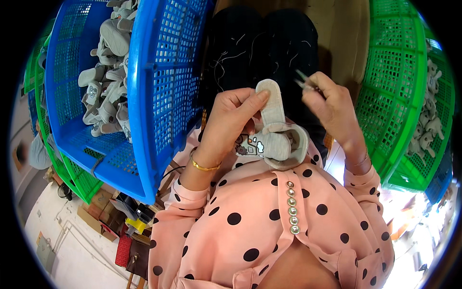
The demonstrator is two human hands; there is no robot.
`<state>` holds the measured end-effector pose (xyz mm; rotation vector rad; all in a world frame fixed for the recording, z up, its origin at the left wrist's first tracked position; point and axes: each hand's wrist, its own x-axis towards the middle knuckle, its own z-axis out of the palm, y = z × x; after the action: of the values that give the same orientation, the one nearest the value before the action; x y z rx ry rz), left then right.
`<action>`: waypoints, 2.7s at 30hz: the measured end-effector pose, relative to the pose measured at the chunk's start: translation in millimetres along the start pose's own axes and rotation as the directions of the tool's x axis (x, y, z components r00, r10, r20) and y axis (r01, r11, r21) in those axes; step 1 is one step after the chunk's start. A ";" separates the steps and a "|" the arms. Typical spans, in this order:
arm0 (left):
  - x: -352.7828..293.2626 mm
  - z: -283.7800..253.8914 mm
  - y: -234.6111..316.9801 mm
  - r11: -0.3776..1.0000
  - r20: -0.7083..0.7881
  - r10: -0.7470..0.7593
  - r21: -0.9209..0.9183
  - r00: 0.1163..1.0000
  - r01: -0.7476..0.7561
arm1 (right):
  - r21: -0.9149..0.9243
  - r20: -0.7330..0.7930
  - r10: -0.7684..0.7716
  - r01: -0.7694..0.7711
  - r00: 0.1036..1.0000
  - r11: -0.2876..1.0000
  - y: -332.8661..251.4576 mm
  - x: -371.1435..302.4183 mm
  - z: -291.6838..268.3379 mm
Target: The person sits on the floor and uses a small blade to trim loose threads and excess fabric from the edges of grey slippers. They handle the slippers one by one, picking them from a blue crate, performing the trimming, and placing the finished items into a green crate.
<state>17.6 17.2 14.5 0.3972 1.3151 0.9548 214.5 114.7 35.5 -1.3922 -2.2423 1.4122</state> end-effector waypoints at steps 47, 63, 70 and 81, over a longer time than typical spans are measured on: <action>26.9 11.5 -28.1 0.974 -0.044 0.222 -0.030 0.974 -0.224 | 0.242 -0.023 -0.039 0.043 0.999 0.969 20.1 16.7 39.7; 35.0 11.3 -39.3 0.952 -0.203 0.225 -0.162 0.953 -0.259 | -0.653 0.055 -0.417 0.349 0.907 0.672 20.1 21.6 22.3; 30.4 9.7 -35.4 0.940 -0.172 0.244 -0.198 0.954 -0.276 | -0.694 0.088 -0.469 0.392 0.879 0.604 16.2 28.8 25.5; 22.9 9.4 -31.2 0.943 -0.177 0.196 -0.237 0.964 -0.235 | -0.169 -0.140 -0.230 0.206 0.963 0.964 25.0 32.1 27.7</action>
<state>36.7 19.2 -20.3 0.2766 1.2804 1.3460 196.9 124.8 -9.4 -1.2033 -2.3552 1.0421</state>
